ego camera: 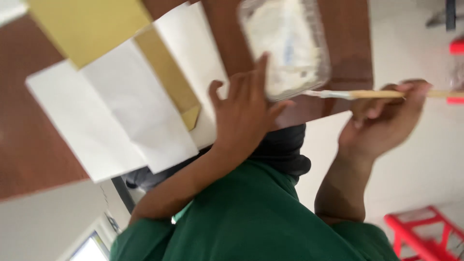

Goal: Folding paper and applying glue to assemble a paper bag

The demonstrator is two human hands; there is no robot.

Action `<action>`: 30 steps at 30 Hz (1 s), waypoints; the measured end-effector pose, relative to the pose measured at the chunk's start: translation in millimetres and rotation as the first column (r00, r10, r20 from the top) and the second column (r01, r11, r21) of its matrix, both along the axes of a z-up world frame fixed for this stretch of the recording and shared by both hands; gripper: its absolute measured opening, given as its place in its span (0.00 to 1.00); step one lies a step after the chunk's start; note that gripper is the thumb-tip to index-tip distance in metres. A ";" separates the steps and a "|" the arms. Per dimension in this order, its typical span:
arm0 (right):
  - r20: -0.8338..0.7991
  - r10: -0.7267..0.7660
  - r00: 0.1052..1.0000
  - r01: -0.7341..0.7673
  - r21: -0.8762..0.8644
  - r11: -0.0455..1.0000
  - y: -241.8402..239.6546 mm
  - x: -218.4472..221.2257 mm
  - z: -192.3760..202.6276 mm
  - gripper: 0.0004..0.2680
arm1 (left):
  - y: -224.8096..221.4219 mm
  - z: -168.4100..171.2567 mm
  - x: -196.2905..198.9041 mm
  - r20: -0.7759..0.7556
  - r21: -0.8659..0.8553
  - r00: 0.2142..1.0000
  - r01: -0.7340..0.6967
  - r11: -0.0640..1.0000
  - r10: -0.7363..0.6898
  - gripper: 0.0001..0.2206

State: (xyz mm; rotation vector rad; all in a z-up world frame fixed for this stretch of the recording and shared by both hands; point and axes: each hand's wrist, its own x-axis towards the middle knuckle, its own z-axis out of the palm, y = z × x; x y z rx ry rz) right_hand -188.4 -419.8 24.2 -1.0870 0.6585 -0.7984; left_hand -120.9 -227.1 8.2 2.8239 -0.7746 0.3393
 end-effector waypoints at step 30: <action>0.085 0.672 0.736 -0.226 -0.904 0.362 140.7 34.5 -77.5 0.08 | 213.5 -14.5 8.6 -0.225 0.082 0.974 0.031 0.996 -0.012 0.32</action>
